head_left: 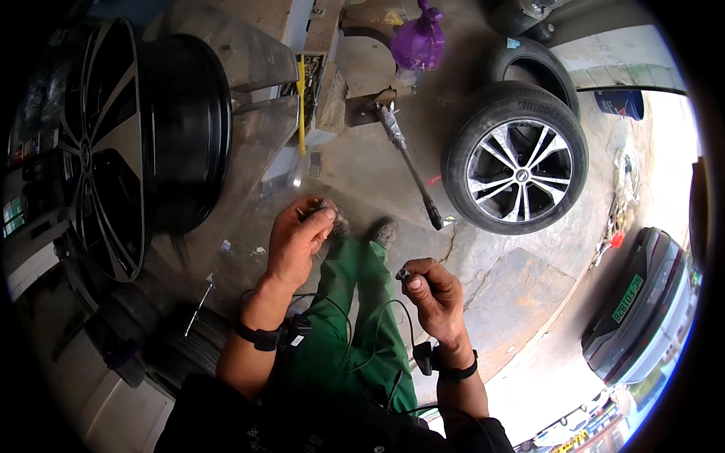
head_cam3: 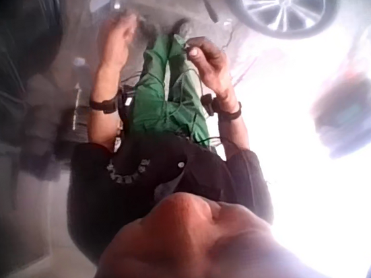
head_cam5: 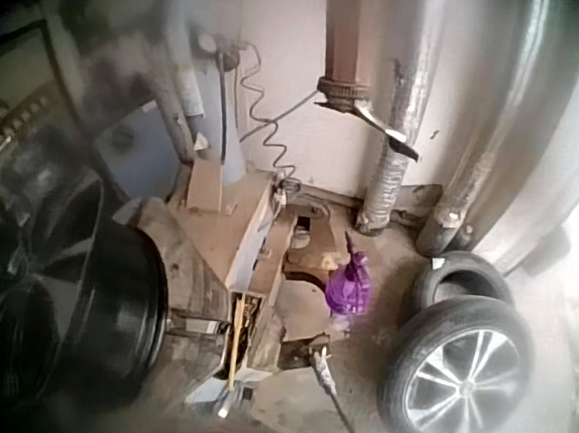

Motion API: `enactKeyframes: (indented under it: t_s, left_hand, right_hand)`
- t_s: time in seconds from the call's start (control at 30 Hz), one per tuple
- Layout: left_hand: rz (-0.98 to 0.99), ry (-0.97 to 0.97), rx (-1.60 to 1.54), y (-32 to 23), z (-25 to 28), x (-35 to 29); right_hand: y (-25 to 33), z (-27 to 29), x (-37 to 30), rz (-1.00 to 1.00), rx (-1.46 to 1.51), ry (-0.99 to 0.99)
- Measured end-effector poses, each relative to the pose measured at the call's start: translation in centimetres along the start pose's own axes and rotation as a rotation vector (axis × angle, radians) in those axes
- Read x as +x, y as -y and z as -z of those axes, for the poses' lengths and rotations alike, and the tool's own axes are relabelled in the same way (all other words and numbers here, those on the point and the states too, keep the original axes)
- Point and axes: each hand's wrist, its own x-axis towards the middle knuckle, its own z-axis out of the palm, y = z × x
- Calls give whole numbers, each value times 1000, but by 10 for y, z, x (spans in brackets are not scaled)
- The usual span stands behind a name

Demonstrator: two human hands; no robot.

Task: The person handles a tire valve stem, applies lubricant to its base, and inserts the stem into a wheel rim on a tire changer machine.

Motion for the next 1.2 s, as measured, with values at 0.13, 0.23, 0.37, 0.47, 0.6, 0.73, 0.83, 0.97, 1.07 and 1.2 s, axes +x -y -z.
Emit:
enactKeyframes:
  t_s: [0.13,0.23,0.37,0.47,0.6,0.73,0.83,0.97,1.07,1.2]
  left_hand:
    - [-223,132,-16,-56,-46,-87]
    - [-368,182,241,-92,-61,-136]
    - [-498,263,324,-129,-72,-197]
    - [-536,262,366,-154,-75,-235]
    - [-847,270,608,-182,-71,-268]
    - [-887,305,703,-211,-67,-293]
    - [-889,286,645,-222,-70,-309]
    - [-925,287,640,-235,-66,-323]
    - [-907,303,610,-243,-63,-330]
    - [-806,354,293,-248,-71,-337]
  right_hand:
    - [63,-22,-24,74,-50,46]
    - [105,-43,-50,135,-52,93]
    - [156,-67,-87,135,-75,141]
    - [184,-84,-106,198,-50,170]
    - [212,-103,-128,245,-52,223]
    - [227,-120,-139,305,-67,219]
    - [241,-134,-147,401,-82,180]
    - [256,-148,-154,577,-193,121]
    - [262,-153,-157,592,-204,118]
    - [272,-159,-162,622,-169,141]
